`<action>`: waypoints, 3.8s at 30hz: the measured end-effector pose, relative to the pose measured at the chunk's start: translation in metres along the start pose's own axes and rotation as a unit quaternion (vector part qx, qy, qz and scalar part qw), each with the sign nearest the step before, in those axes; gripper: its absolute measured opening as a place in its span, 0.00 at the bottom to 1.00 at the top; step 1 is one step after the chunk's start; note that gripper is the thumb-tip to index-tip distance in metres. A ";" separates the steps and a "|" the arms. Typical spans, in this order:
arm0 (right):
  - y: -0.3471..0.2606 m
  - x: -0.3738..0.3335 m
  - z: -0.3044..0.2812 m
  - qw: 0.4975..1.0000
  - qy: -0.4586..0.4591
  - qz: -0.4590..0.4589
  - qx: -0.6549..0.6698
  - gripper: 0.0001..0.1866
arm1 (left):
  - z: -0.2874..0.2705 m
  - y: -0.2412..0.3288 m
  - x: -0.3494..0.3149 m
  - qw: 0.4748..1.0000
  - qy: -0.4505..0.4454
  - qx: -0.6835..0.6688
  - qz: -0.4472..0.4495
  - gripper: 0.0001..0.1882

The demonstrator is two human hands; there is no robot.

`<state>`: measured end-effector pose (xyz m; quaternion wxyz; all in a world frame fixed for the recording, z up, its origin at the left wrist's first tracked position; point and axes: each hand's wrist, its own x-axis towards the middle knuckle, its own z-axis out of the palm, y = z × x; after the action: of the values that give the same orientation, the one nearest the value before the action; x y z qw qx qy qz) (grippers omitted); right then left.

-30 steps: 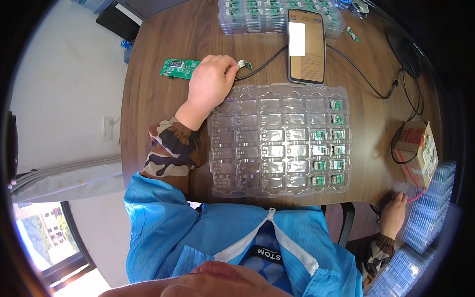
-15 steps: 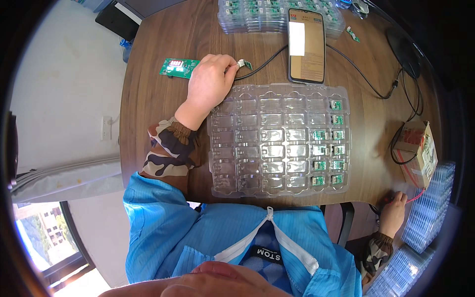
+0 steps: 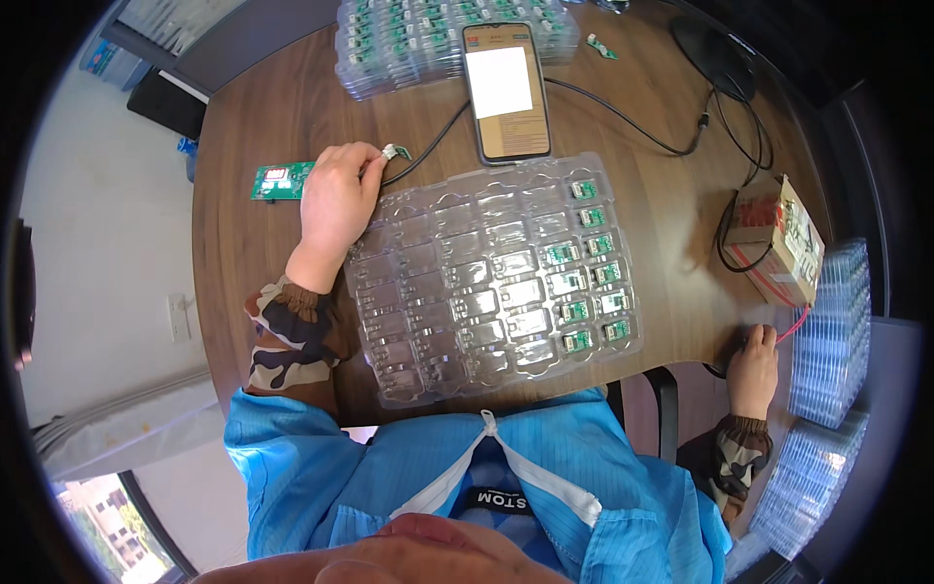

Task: Sorting and placing green electronic components into a grid-structured plastic tray.

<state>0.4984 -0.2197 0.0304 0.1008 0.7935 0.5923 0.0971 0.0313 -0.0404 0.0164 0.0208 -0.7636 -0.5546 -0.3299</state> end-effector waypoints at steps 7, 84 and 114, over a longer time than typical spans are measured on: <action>0.007 0.004 0.010 1.000 -0.017 -0.002 0.013 0.11 | 0.000 0.000 0.001 1.000 -0.004 0.005 -0.007 0.04; -0.166 0.116 -0.021 0.729 0.069 -0.203 0.650 0.15 | -0.003 0.002 0.002 1.000 -0.006 0.008 -0.011 0.04; -0.162 0.088 -0.050 0.761 0.051 -0.326 0.558 0.06 | -0.007 0.005 0.000 0.999 -0.028 0.000 -0.036 0.04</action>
<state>0.3598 -0.0877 0.0373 -0.3648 0.4625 0.7687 -0.2493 0.0326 -0.0449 0.0233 -0.0068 -0.7520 -0.5825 -0.3085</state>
